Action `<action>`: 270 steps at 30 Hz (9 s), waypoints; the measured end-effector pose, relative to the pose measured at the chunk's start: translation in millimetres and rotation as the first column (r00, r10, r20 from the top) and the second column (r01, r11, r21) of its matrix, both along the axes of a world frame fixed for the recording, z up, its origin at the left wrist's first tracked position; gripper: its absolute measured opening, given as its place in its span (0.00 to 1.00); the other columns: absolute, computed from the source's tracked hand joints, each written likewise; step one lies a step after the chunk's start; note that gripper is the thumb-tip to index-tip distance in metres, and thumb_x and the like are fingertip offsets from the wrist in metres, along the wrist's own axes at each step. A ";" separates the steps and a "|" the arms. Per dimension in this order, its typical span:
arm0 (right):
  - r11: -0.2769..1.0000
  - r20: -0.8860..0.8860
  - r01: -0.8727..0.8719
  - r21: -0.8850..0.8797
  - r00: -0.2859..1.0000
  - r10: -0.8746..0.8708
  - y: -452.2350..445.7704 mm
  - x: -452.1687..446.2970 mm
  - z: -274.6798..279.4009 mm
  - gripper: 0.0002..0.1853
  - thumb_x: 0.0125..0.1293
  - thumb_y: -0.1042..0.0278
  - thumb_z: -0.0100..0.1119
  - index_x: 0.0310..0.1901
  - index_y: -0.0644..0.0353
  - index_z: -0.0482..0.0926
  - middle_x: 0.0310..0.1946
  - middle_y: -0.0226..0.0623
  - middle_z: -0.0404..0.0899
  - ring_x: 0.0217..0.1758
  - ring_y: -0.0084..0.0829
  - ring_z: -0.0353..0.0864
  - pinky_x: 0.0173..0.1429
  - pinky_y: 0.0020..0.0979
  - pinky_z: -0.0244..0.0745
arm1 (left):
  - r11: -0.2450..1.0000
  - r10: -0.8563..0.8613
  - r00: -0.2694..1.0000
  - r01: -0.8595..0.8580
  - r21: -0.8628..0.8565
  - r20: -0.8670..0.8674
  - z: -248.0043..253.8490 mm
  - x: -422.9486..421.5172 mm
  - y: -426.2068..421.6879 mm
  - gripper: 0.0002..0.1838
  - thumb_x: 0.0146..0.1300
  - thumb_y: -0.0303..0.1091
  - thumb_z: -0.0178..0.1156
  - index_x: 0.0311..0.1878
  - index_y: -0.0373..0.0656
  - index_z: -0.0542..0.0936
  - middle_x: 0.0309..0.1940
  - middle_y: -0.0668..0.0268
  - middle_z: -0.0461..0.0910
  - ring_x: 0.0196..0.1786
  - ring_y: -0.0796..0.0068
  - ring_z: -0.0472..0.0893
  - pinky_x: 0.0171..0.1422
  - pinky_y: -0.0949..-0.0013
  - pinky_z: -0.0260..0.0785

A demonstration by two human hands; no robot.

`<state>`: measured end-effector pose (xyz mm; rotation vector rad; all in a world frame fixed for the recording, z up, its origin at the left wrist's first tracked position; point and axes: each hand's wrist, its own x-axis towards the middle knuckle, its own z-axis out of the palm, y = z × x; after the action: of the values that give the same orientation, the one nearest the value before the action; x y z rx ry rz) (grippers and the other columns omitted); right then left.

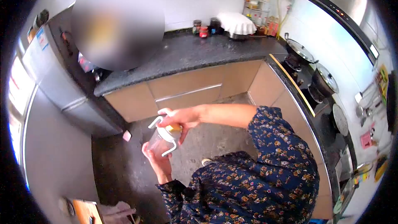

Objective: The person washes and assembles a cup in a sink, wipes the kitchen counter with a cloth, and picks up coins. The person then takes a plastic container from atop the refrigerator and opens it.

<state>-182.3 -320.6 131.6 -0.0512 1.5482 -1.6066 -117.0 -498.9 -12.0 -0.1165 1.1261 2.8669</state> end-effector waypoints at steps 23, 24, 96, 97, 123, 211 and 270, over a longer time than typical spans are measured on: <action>0.779 -0.543 0.532 0.331 0.783 -0.304 33.0 28.5 -46.5 0.33 0.59 0.32 0.51 0.45 0.61 0.76 0.27 0.37 0.78 0.27 0.30 0.79 0.14 0.29 0.70 | 0.984 -0.163 0.978 0.170 0.046 -0.129 -14.6 7.5 41.3 0.31 0.60 0.54 0.57 0.60 0.54 0.56 0.53 0.62 0.68 0.48 0.64 0.73 0.32 0.68 0.68; 0.794 -0.646 0.526 0.307 0.727 -0.232 36.1 18.9 -60.4 0.34 0.59 0.32 0.51 0.45 0.61 0.76 0.29 0.39 0.78 0.29 0.31 0.80 0.15 0.29 0.71 | 0.989 -0.141 0.985 0.145 0.029 -0.103 -14.5 11.1 39.2 0.31 0.61 0.54 0.56 0.60 0.54 0.56 0.52 0.62 0.68 0.48 0.64 0.73 0.31 0.68 0.67; 0.921 -0.392 0.199 0.334 0.918 -0.056 98.9 59.5 28.2 0.39 0.60 0.43 0.59 0.61 0.62 0.54 0.33 0.41 0.76 0.27 0.27 0.78 0.25 0.25 0.72 | 0.976 -0.192 0.957 0.209 0.059 -0.215 24.3 11.3 82.9 0.27 0.65 0.48 0.54 0.60 0.53 0.54 0.51 0.57 0.66 0.47 0.62 0.75 0.35 0.63 0.73; 0.936 -0.398 0.165 0.310 0.917 -0.030 100.9 62.1 30.5 0.41 0.59 0.46 0.62 0.63 0.62 0.53 0.33 0.41 0.76 0.28 0.27 0.78 0.26 0.25 0.73 | 0.970 -0.203 0.956 0.225 0.086 -0.213 23.7 11.3 83.0 0.28 0.65 0.49 0.54 0.60 0.53 0.54 0.52 0.57 0.66 0.47 0.62 0.75 0.35 0.63 0.73; 0.841 -0.741 0.492 0.225 0.647 -0.180 157.6 51.0 -4.2 0.26 0.67 0.43 0.45 0.49 0.63 0.66 0.26 0.39 0.75 0.23 0.27 0.75 0.26 0.31 0.70 | 0.964 -0.251 0.951 0.263 0.047 -0.180 26.5 -12.0 149.0 0.28 0.62 0.52 0.55 0.59 0.54 0.56 0.50 0.58 0.69 0.42 0.65 0.75 0.31 0.69 0.68; 0.851 -0.849 -0.085 0.518 -0.169 0.500 40.4 -8.9 87.6 0.51 0.48 0.49 0.71 0.68 0.62 0.52 0.60 0.51 0.67 0.62 0.44 0.68 0.63 0.36 0.65 | 0.922 0.046 0.947 0.083 0.378 -0.319 17.1 -25.7 51.9 0.21 0.67 0.54 0.48 0.53 0.53 0.61 0.46 0.58 0.69 0.33 0.66 0.73 0.26 0.72 0.67; 0.630 -0.717 0.659 0.411 -0.193 0.670 139.6 -237.6 118.4 0.41 0.43 0.39 0.67 0.57 0.58 0.73 0.50 0.53 0.74 0.54 0.49 0.73 0.60 0.40 0.67 | 0.830 0.008 0.995 -0.063 -0.555 -0.101 13.3 20.9 12.2 0.43 0.57 0.36 0.66 0.71 0.51 0.50 0.68 0.53 0.51 0.59 0.62 0.69 0.54 0.60 0.70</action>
<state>-420.0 -180.9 250.0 -1.2325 3.4611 -0.0600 -96.0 -486.7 1.3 -0.0236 1.9707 2.4905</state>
